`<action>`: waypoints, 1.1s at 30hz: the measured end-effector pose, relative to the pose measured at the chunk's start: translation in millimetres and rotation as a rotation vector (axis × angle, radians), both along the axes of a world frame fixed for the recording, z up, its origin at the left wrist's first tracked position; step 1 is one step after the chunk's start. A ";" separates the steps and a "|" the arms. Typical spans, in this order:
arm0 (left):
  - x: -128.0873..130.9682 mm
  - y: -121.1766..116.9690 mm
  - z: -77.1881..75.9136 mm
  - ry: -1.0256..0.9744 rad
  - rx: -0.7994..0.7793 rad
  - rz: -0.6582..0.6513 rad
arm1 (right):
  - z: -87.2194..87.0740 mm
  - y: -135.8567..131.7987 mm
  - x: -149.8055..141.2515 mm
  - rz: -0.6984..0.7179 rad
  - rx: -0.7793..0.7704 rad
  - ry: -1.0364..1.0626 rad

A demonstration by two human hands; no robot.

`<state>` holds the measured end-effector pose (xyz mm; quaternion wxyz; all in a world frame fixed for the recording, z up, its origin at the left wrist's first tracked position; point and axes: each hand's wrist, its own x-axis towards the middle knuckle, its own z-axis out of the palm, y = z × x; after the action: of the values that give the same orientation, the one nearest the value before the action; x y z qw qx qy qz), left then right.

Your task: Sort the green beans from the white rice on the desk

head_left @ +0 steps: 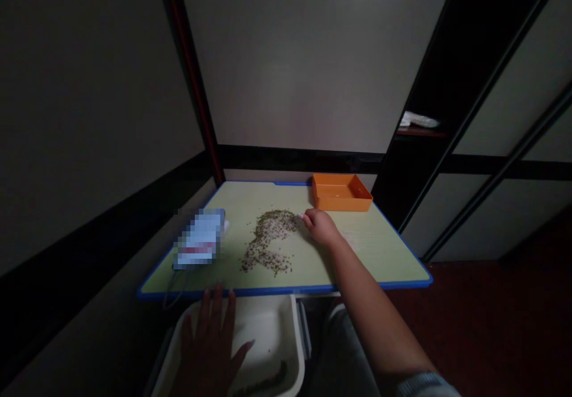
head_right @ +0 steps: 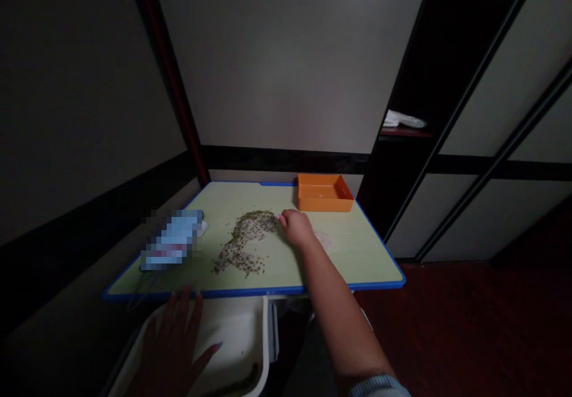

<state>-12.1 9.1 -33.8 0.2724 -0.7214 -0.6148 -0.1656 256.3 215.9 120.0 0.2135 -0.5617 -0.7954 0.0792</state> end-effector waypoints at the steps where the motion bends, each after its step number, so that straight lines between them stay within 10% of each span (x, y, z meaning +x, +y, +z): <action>1: -0.5 -0.5 0.0 -0.011 -0.024 0.003 | 0.5 -1.6 0.1 0.013 -0.008 -0.020; 18: 2.2 -2.5 11.0 -0.170 -0.094 -0.109 | -0.6 -34.1 19.7 0.205 -0.017 -0.263; 33: 0.1 -3.2 8.9 -0.141 -0.094 -0.119 | -7.8 -33.3 29.0 0.298 -0.046 0.016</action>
<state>-12.0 5.9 -25.0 0.1837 -0.7552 -0.5956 -0.2029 285.3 182.6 112.2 0.1928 -0.4415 -0.8662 0.1328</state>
